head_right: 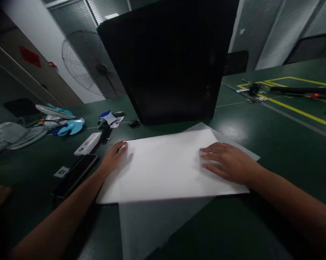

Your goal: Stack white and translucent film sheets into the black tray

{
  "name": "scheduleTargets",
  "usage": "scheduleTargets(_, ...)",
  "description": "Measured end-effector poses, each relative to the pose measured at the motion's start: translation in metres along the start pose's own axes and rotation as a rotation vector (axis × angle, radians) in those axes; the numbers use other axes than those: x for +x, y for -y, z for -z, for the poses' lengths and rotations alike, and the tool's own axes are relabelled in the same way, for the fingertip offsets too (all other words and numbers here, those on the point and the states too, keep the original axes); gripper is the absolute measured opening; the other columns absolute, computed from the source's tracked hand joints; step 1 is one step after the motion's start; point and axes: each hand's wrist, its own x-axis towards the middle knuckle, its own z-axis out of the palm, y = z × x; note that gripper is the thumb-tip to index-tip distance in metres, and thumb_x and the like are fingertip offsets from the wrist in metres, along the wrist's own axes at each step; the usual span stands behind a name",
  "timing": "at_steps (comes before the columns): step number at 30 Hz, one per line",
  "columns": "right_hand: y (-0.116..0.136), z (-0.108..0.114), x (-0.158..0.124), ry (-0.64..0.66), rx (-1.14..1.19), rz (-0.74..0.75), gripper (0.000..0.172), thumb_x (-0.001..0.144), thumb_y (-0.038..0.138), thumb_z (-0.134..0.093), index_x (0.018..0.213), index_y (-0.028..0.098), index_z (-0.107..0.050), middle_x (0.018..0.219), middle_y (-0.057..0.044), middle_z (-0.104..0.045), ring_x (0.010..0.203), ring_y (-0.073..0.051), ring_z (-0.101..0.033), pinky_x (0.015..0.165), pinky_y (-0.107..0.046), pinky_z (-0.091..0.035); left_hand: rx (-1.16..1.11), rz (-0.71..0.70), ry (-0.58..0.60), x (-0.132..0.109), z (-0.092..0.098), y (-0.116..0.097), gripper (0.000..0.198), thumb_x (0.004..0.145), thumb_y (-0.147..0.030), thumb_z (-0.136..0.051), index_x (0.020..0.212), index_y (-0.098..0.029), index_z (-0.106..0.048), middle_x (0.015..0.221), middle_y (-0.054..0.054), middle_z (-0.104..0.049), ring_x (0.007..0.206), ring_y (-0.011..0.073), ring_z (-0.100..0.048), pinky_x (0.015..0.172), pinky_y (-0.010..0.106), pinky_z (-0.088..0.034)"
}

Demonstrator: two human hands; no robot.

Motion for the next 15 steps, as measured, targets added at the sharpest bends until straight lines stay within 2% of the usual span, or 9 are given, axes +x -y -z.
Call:
scheduleTargets(3,0.018,0.001,0.005,0.034,-0.026,0.006,0.051,0.107,0.06,-0.048,0.134,0.032,-0.08,0.145,-0.004,-0.07,0.128,-0.037,-0.069,0.113,-0.069,-0.054,-0.029,-0.006,-0.01,0.0,0.0,-0.002,0.057,0.099,-0.062,-0.047,0.124,-0.02,-0.077,0.147,0.014,-0.072,0.148,0.0319,-0.057,0.131,0.049,-0.036)
scheduleTargets(6,0.02,0.001,0.007,0.046,-0.029,-0.024,0.049,0.107,0.06,-0.048,0.134,0.035,-0.08,0.146,-0.002,-0.07,0.129,-0.037,-0.068,0.114,-0.067,-0.053,-0.056,-0.004,-0.019,-0.002,0.002,-0.006,0.063,0.103,-0.065,-0.038,0.123,-0.021,-0.078,0.145,0.013,-0.074,0.146,0.0322,-0.059,0.13,0.051,-0.037)
scheduleTargets(12,-0.019,0.0,-0.001,0.027,-0.15,-0.096,0.051,0.109,0.062,-0.042,0.144,0.04,-0.072,0.154,0.0,-0.064,0.135,-0.037,-0.064,0.113,-0.071,-0.049,-0.084,0.0,-0.017,-0.004,0.006,-0.01,0.071,0.107,-0.064,-0.025,0.117,-0.019,-0.079,0.137,0.014,-0.077,0.135,0.0313,-0.067,0.122,0.05,-0.048)
scheduleTargets(15,-0.034,0.003,-0.007,-0.026,-0.235,-0.125,0.051,0.108,0.063,-0.044,0.136,0.037,-0.078,0.146,-0.003,-0.07,0.128,-0.038,-0.067,0.11,-0.072,-0.05,-0.071,-0.001,0.0,-0.003,0.007,-0.01,0.066,0.106,-0.065,-0.032,0.115,-0.019,-0.08,0.138,0.014,-0.077,0.14,0.0332,-0.064,0.124,0.051,-0.046)
